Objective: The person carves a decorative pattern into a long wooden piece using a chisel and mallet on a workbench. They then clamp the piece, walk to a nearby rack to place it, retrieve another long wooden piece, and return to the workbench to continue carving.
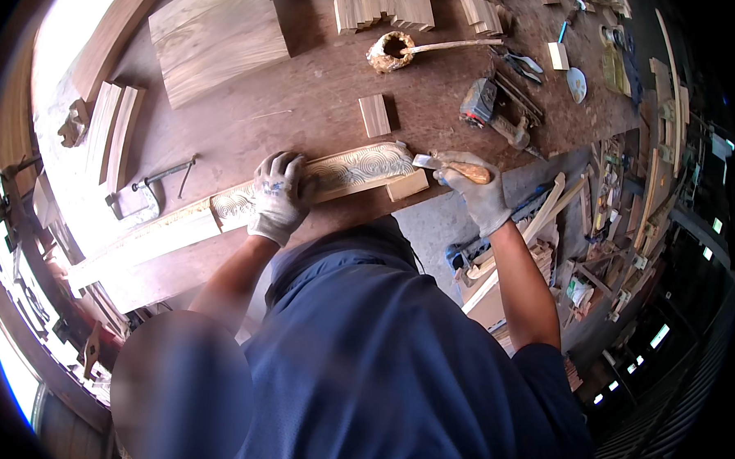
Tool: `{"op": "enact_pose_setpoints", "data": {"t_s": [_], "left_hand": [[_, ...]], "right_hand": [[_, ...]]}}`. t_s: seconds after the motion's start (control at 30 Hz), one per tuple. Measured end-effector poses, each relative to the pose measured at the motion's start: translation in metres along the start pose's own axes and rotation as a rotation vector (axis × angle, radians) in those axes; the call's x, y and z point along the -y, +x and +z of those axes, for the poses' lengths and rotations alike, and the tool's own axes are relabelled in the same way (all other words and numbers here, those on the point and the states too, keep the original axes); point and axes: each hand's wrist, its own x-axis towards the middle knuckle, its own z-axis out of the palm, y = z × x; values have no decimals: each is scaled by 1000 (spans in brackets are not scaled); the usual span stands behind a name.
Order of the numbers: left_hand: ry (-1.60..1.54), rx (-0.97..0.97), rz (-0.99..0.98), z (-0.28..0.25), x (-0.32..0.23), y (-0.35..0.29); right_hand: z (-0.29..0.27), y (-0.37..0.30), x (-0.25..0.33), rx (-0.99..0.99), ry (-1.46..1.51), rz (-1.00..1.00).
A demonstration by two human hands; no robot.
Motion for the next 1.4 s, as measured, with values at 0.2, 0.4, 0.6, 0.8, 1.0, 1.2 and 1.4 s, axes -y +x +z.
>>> {"op": "enact_pose_setpoints", "data": {"t_s": [0.2, 0.4, 0.6, 0.8, 1.0, 1.2, 1.4], "left_hand": [[-273, 157, 356, -4, -57, 14], [-155, 171, 568, 10, -67, 5], [-93, 186, 360, -4, -62, 15], [5, -11, 27, -7, -4, 14], [41, 53, 15, 1, 10, 7], [31, 56, 8, 0, 8, 8], [43, 56, 15, 0, 9, 8]], "right_hand": [[36, -38, 7, 85, 199, 153], [71, -63, 6, 14, 363, 350], [33, -42, 6, 7, 194, -18], [10, -14, 8, -19, -407, -245], [10, -5, -6, -3, -425, -233], [10, -3, -5, 10, -465, -248], [11, -3, -1, 48, -478, -291]]}}
